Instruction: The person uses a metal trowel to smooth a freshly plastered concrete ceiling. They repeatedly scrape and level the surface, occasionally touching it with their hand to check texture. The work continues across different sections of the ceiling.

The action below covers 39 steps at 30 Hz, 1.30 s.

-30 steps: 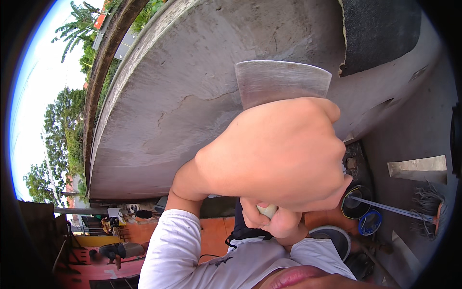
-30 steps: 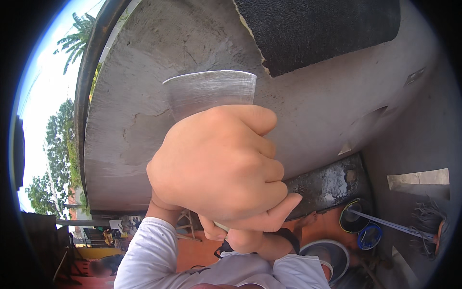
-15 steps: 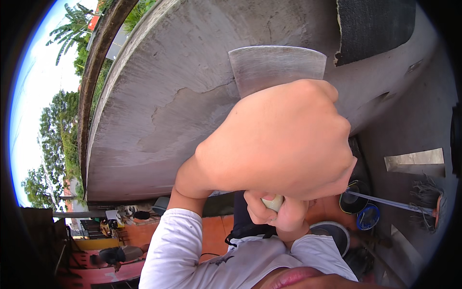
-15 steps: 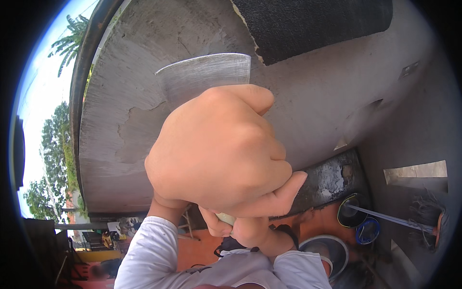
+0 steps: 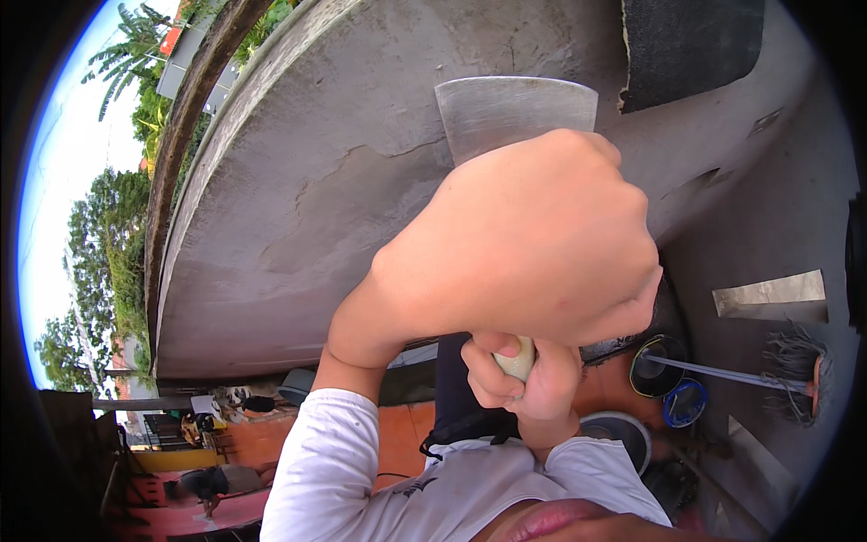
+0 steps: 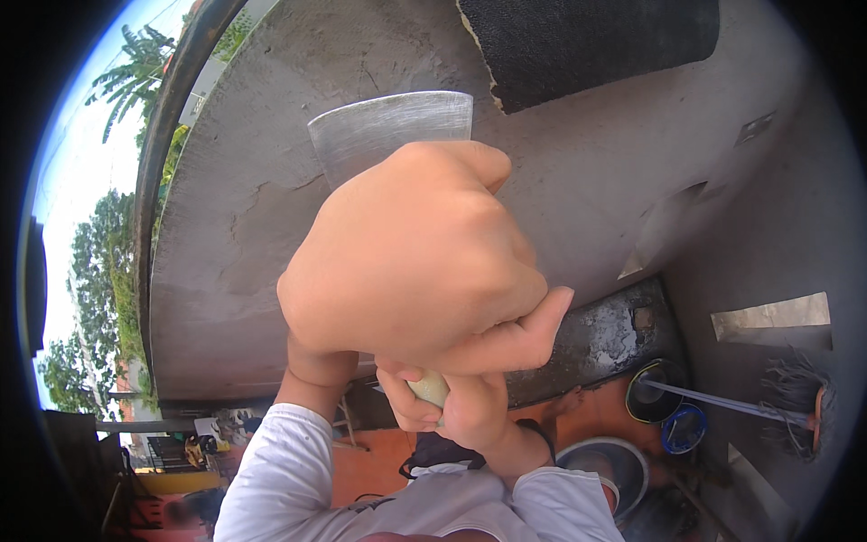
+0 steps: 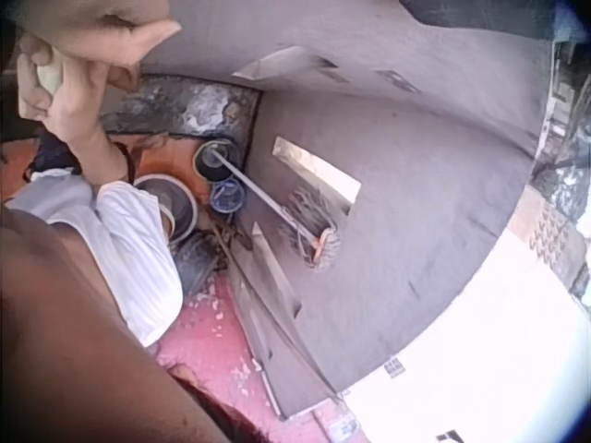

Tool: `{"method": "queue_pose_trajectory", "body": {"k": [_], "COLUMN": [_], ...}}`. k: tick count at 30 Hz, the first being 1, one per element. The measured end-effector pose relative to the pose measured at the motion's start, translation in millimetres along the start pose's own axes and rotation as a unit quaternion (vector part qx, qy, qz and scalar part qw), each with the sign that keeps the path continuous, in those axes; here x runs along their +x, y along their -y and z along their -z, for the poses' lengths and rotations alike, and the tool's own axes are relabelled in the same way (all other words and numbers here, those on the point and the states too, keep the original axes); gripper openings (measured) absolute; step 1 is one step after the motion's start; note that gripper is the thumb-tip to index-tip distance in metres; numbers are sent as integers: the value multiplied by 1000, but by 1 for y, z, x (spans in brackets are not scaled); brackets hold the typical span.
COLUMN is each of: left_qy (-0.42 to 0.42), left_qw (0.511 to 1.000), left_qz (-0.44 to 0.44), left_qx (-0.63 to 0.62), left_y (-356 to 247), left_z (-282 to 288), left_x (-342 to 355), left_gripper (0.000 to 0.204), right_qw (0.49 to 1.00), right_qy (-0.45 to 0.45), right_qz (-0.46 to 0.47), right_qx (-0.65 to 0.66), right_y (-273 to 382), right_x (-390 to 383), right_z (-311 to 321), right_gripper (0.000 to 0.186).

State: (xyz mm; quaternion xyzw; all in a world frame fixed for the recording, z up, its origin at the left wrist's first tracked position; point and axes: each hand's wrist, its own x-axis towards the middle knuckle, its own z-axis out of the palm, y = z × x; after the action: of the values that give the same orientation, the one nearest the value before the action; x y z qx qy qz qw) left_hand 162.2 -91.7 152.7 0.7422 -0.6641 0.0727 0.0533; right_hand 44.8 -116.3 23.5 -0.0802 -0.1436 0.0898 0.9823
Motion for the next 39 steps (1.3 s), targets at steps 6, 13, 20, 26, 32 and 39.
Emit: {"method": "queue_pose_trajectory", "body": {"k": [6, 13, 20, 26, 32, 39], "left_qy": [0, -3, -10, 0, 7, -14], "left_qw": [1000, 1000, 1000, 1000, 1000, 1000], "left_qz": [-10, 13, -5, -5, 4, 11], "left_qx": [1, 10, 22, 15, 18, 22], "left_y": [0, -4, -1, 0, 0, 2], "left_z": [5, -2, 17, 8, 24, 23], "left_x": [3, -5, 1, -9, 4, 4], "left_gripper": [36, 38, 37, 32, 31, 36], "right_qw": [997, 998, 998, 999, 997, 996], "right_qy": [11, -29, 46, -17, 3, 5], "right_qz": [12, 11, 17, 18, 25, 25], "right_qx": [77, 58, 28, 36, 75, 89], "right_y": [5, 1, 0, -5, 1, 3], "right_x": [3, 0, 10, 6, 9, 16], "right_z": [-4, -8, -2, -11, -16, -17], "right_gripper": [32, 31, 34, 36, 40, 38]}}
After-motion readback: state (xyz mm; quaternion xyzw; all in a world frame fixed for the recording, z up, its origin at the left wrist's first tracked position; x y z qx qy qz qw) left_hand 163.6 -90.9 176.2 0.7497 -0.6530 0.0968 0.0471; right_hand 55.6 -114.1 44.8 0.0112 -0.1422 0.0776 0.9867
